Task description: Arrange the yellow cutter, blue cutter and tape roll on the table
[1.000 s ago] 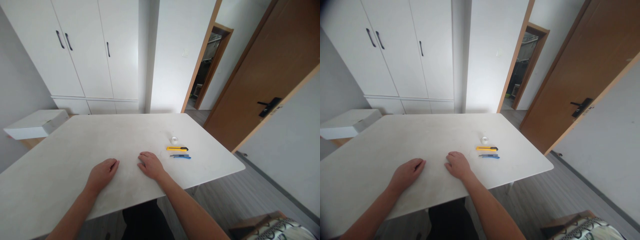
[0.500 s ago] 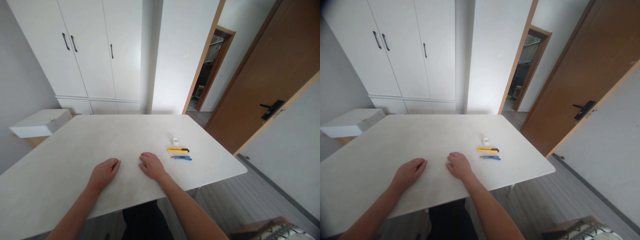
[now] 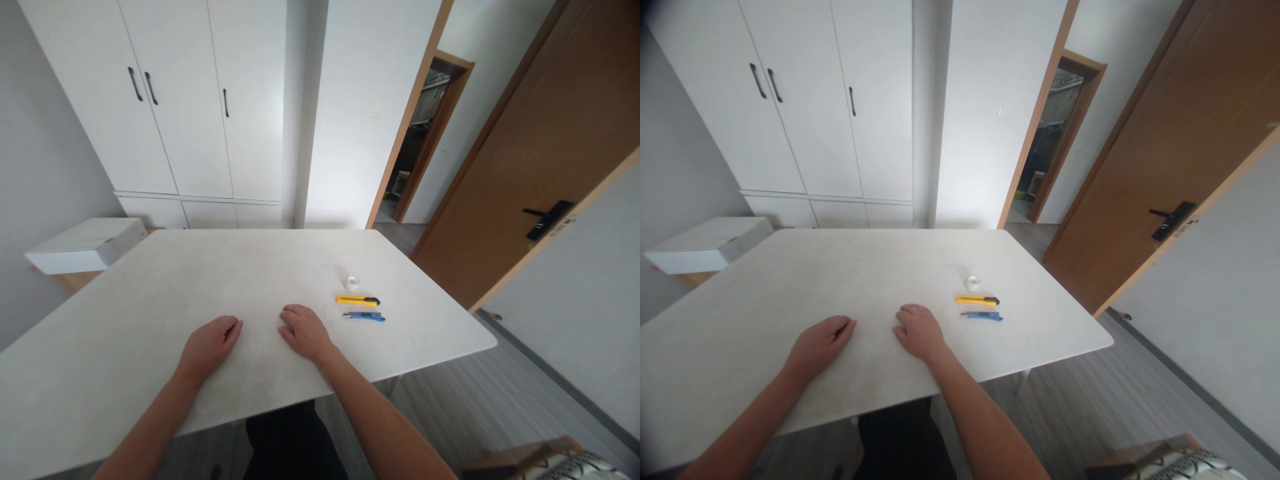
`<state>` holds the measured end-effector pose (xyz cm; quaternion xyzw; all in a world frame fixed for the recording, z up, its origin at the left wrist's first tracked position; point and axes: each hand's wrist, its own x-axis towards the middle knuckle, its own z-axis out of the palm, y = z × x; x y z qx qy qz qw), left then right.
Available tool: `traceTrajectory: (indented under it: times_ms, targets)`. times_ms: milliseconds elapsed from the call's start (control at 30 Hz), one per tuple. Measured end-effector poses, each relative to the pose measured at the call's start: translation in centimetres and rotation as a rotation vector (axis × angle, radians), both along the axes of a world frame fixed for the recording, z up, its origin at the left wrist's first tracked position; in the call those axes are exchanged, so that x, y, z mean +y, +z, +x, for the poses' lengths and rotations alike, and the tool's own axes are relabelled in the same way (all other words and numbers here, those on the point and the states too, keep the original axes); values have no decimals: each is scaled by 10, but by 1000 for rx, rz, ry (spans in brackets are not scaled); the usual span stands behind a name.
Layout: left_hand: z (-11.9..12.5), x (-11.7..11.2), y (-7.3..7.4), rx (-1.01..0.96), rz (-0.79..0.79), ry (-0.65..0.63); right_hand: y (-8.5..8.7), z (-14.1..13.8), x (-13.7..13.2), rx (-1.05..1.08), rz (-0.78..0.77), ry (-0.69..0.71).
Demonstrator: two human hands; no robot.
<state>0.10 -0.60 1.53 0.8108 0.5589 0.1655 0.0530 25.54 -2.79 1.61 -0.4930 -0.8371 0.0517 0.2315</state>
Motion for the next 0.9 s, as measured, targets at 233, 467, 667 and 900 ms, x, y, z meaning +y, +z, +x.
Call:
traceTrajectory:
  times_ms: [233,467,667,900]
  targets:
    - [1,-1,2,-1,-21,5,-1,0,0,13,-9,2]
    - [1,-1,2,1,-9,7,-1,0,0,13,-2,1]
    - [0,-1,2,-1,-7,-4,0,0,0,20,-5,-3]
    - [0,-1,2,-8,-2,3,-1,0,0,17,-5,-1]
